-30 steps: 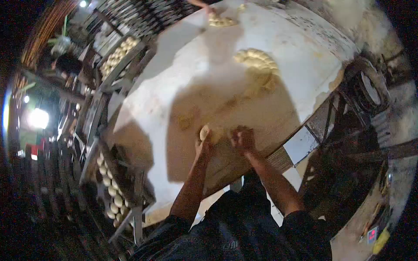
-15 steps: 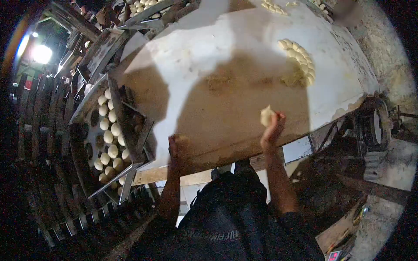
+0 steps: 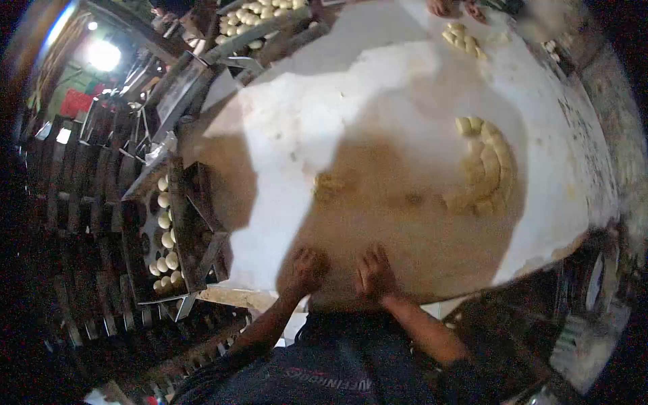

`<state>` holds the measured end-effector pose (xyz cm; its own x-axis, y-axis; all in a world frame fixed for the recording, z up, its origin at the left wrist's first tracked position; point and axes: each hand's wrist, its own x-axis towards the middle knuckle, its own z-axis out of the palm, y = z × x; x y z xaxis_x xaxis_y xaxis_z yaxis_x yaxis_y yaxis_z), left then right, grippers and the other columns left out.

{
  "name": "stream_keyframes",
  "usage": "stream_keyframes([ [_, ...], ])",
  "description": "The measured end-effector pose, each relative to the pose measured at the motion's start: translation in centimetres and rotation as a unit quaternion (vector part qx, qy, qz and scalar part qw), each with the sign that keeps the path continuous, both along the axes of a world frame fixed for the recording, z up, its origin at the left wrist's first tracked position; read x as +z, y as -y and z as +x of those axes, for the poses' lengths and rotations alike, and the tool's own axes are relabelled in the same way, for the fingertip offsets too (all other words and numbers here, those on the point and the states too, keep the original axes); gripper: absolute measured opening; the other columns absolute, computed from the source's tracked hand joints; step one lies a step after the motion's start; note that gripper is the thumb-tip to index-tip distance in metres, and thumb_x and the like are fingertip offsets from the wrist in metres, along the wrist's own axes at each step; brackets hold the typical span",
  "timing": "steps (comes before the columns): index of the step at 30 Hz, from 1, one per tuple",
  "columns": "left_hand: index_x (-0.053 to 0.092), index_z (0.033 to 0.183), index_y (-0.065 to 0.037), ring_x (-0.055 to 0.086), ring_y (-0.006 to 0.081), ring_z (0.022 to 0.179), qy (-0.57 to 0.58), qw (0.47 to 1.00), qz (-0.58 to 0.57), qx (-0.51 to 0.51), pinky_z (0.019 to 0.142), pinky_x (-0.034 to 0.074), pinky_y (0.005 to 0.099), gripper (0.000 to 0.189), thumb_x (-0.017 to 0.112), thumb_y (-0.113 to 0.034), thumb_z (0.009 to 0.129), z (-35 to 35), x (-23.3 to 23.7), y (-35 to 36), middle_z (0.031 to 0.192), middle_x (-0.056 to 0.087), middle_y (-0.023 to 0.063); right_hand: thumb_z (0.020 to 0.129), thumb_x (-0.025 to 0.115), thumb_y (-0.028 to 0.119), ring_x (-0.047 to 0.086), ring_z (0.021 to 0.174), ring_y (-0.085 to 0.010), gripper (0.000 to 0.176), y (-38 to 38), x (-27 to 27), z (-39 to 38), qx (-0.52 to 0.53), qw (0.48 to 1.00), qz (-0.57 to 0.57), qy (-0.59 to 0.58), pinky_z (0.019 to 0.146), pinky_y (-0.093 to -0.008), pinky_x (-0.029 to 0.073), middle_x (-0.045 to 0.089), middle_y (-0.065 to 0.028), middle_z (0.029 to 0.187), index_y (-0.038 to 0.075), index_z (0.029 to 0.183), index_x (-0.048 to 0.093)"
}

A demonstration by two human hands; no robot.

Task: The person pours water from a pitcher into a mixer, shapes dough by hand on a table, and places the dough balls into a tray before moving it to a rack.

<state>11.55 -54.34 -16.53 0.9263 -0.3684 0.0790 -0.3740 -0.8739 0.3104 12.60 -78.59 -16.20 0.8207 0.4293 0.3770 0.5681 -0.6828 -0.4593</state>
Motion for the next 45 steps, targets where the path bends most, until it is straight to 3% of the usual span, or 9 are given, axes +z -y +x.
stream_keyframes([
  [3, 0.06, 0.1, -0.011, 0.059, 0.0278, 0.096, 0.045, 0.993, -0.1, -0.05, 0.088, 0.041, 0.0505, 0.024, 0.067, -0.018, 0.079, -1.0, 1.1, -5.5, 0.093, 0.063, 0.008, 0.072, 0.061, 0.019, 0.05, 0.093, -0.0402, 0.027, 7.5, -0.9, 2.0, 0.091, 0.993, -0.052, -0.047, 0.1, -0.056, 0.032, 0.054, -0.0226, 0.085, -0.004, 0.085, 0.058],
  [5, 0.061, 0.097, -0.011, 0.06, 0.0254, 0.091, -0.089, 0.871, -0.397, 0.274, 0.084, 0.042, 0.0494, 0.019, 0.066, -0.018, 0.08, 1.2, -9.4, -10.3, 0.089, 0.064, 0.006, 0.074, 0.061, 0.021, 0.05, 0.094, -0.0406, 0.032, 8.3, 0.3, 5.1, 0.095, 0.984, -0.112, -0.101, 0.1, -0.0554, 0.032, 0.055, -0.0237, 0.087, -0.006, 0.089, 0.057],
  [8, 0.061, 0.093, -0.011, 0.059, 0.0295, 0.09, 0.095, 0.97, -0.178, 0.136, 0.085, 0.041, 0.0494, 0.018, 0.066, -0.022, 0.079, 9.6, 3.3, -3.6, 0.088, 0.064, 0.0077, 0.083, 0.051, 0.029, 0.049, 0.102, -0.0406, 0.036, 3.6, 1.6, 10.9, -0.093, 0.99, -0.019, -0.102, 0.102, -0.0537, 0.032, 0.055, -0.0247, 0.095, -0.005, 0.095, 0.056],
  [17, 0.063, 0.09, -0.009, 0.058, 0.0309, 0.1, 0.286, 0.943, 0.034, 0.167, 0.089, 0.041, 0.0469, 0.015, 0.062, -0.011, 0.075, 4.6, -2.7, -5.8, 0.099, 0.065, 0.0089, 0.084, 0.055, 0.026, 0.042, 0.115, -0.0469, 0.034, 9.4, -2.0, 9.1, 0.013, 0.992, -0.068, -0.105, 0.106, -0.0562, 0.025, 0.051, -0.0278, 0.114, -0.006, 0.095, 0.057],
  [18, 0.06, 0.092, -0.01, 0.052, 0.0289, 0.093, 0.055, 0.982, -0.06, 0.171, 0.09, 0.039, 0.0455, 0.016, 0.058, -0.016, 0.078, 3.9, 1.8, -9.7, 0.092, 0.059, 0.0103, 0.084, 0.055, 0.028, 0.042, 0.113, -0.0473, 0.035, 9.3, -1.7, 10.5, -0.053, 0.992, -0.068, -0.089, 0.105, -0.0567, 0.026, 0.052, -0.0274, 0.109, -0.006, 0.095, 0.056],
  [27, 0.063, 0.083, -0.009, 0.059, 0.0336, 0.083, 0.123, 0.984, 0.108, 0.068, 0.077, 0.047, 0.0452, 0.011, 0.052, -0.012, 0.085, 6.8, -0.9, -3.7, 0.09, 0.061, 0.0125, 0.083, 0.059, 0.022, 0.048, 0.085, -0.0382, 0.023, -1.9, 1.3, 7.9, -0.176, 0.982, 0.075, -0.002, 0.087, -0.0459, 0.036, 0.05, -0.0184, 0.083, 0.0, 0.085, 0.052],
  [30, 0.063, 0.092, -0.007, 0.061, 0.035, 0.085, 0.13, 0.976, -0.172, 0.011, 0.08, 0.048, 0.0453, 0.012, 0.055, -0.012, 0.084, 3.2, 2.3, -6.7, 0.096, 0.062, 0.0149, 0.087, 0.054, 0.029, 0.053, 0.086, -0.0356, 0.031, 1.5, 0.0, 5.0, -0.165, 0.986, 0.033, 0.006, 0.083, -0.0448, 0.041, 0.055, -0.0168, 0.085, -0.001, 0.09, 0.055],
  [35, 0.062, 0.101, -0.005, 0.064, 0.0337, 0.087, -0.144, 0.942, -0.303, 0.006, 0.074, 0.051, 0.043, 0.02, 0.056, -0.02, 0.09, 2.2, 7.6, -8.6, 0.097, 0.063, 0.0153, 0.09, 0.048, 0.031, 0.061, 0.077, -0.0239, 0.037, -3.6, 9.5, 3.6, -0.187, 0.68, 0.561, -0.434, 0.068, -0.0376, 0.052, 0.061, -0.0133, 0.089, -0.003, 0.099, 0.057],
  [45, 0.059, 0.107, -0.002, 0.065, 0.0331, 0.086, -0.25, 0.869, -0.427, 0.011, 0.077, 0.051, 0.0405, 0.027, 0.054, -0.025, 0.093, 1.8, 14.4, -8.8, 0.098, 0.063, 0.0198, 0.093, 0.052, 0.034, 0.059, 0.056, -0.0193, 0.035, -17.2, 12.7, 1.2, -0.106, 0.933, 0.244, -0.241, 0.051, -0.0331, 0.048, 0.058, -0.01, 0.067, 0.0, 0.087, 0.054],
])
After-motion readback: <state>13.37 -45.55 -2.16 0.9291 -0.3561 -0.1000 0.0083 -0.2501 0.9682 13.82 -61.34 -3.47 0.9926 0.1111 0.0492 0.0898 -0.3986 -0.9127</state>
